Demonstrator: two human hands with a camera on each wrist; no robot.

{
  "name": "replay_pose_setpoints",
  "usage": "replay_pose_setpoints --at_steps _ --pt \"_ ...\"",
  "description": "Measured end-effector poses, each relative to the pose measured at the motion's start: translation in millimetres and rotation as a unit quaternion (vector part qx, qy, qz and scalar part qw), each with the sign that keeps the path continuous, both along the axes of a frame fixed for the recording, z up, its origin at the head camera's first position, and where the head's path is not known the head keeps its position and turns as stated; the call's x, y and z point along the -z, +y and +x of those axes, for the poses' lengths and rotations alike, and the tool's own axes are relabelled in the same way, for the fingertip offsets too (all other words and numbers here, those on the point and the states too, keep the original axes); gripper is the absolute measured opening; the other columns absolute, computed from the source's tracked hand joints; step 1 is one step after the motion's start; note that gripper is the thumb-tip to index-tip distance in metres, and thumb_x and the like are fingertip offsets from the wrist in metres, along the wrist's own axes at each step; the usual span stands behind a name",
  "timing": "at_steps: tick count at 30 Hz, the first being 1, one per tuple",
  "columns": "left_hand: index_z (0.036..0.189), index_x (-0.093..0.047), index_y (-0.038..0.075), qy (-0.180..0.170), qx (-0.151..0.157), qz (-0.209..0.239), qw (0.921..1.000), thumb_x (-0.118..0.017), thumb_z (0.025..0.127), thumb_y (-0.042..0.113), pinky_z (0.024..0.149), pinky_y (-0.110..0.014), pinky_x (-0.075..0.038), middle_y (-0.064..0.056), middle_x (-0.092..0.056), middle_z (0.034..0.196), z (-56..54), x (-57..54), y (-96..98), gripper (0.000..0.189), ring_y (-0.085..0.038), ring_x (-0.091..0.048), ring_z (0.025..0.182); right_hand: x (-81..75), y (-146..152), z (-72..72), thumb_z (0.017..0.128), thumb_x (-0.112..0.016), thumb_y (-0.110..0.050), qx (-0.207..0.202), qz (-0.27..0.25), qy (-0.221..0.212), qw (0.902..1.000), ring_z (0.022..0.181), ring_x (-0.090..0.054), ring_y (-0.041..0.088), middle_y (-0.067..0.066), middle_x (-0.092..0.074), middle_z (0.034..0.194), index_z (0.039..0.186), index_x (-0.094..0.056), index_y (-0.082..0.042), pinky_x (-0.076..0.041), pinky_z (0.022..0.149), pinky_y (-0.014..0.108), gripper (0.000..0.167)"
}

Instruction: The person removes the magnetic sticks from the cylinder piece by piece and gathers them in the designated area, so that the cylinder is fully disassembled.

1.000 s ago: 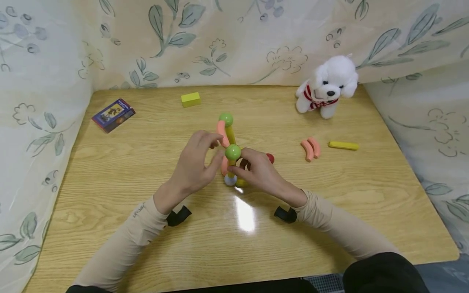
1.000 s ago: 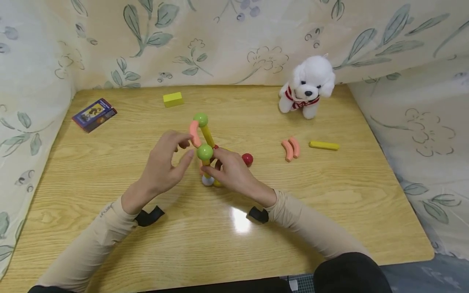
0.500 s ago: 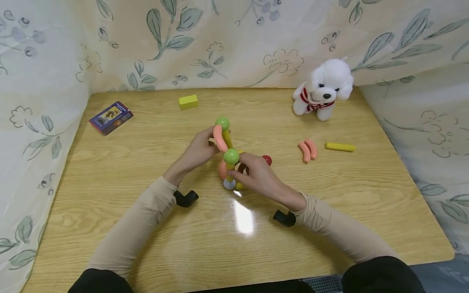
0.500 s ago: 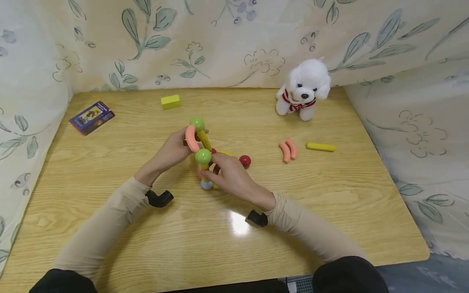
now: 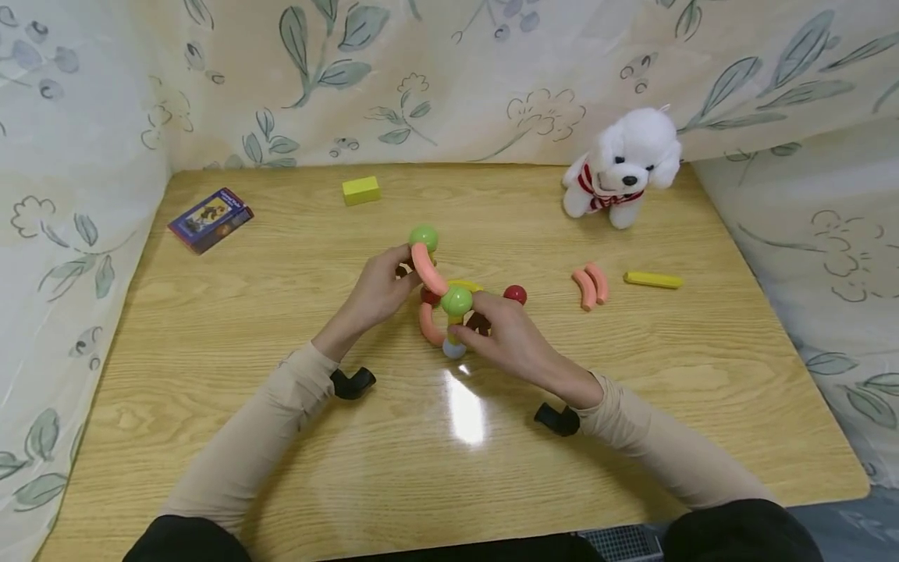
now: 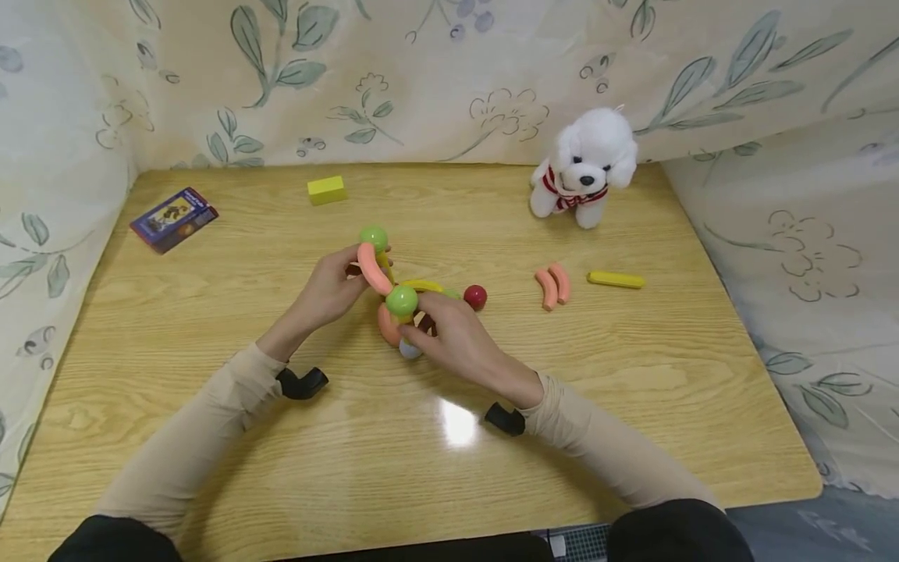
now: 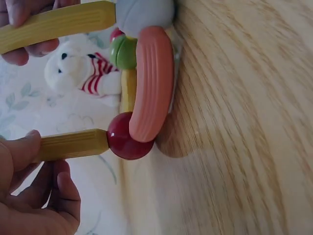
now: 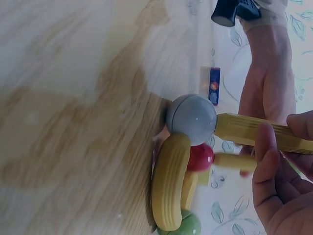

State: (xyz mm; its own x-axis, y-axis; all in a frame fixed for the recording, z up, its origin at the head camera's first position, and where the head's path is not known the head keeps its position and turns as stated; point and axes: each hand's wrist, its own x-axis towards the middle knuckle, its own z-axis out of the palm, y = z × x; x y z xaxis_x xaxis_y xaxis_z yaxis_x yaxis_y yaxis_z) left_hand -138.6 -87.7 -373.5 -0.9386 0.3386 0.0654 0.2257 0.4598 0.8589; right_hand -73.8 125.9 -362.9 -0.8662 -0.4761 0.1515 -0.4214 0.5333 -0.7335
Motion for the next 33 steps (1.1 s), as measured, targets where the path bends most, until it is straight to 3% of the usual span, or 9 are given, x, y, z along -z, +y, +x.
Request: replay_pose_setpoints --at_steps 9,20,29,33 --pt "0.103 -0.067 0.002 0.056 -0.022 -0.009 0.9981 -0.067 0.091 0.008 0.08 -0.034 -0.049 -0.013 -0.069 0.094 14.8 -1.2 -10.1 0.013 -0.023 -0.063 0.089 -0.2 20.1 -12.6 0.088 -0.072 -0.011 0.033 0.003 0.03 0.999 0.07 -0.066 0.013 0.007 -0.071 0.089 0.103 -0.066 -0.004 -0.053 0.064 0.024 0.017" --pt "0.104 -0.067 0.0 0.099 -0.005 -0.012 0.995 -0.072 0.087 0.009 0.079 -0.038 -0.056 -0.013 -0.072 0.093 29.9 1.0 -8.2 0.02 -0.023 -0.067 0.087 0.7 34.5 -31.4 0.09 -0.071 -0.013 0.065 0.0 0.027 0.9975 0.072 -0.068 0.018 0.011 -0.072 0.09 0.106 -0.066 -0.004 -0.052 0.061 0.026 0.019" --pt "0.107 -0.067 0.001 0.099 -0.008 -0.014 0.9949 -0.073 0.087 0.01 0.079 -0.037 -0.057 -0.012 -0.073 0.094 36.1 2.2 -11.4 0.023 -0.022 -0.068 0.086 2.6 32.8 -31.1 0.09 -0.071 -0.015 0.059 -0.008 0.006 0.9982 0.073 -0.069 0.017 0.012 -0.072 0.092 0.109 -0.066 -0.005 -0.054 0.063 0.026 0.022" --pt "0.106 -0.066 0.001 0.083 -0.013 -0.016 0.9963 -0.074 0.087 0.012 0.078 -0.036 -0.056 -0.011 -0.072 0.094 37.7 1.6 -13.2 0.023 -0.022 -0.067 0.086 2.2 31.2 -31.1 0.089 -0.071 -0.016 0.058 -0.01 -0.002 0.9983 0.072 -0.068 0.017 0.011 -0.072 0.093 0.112 -0.066 -0.006 -0.053 0.061 0.026 0.025"
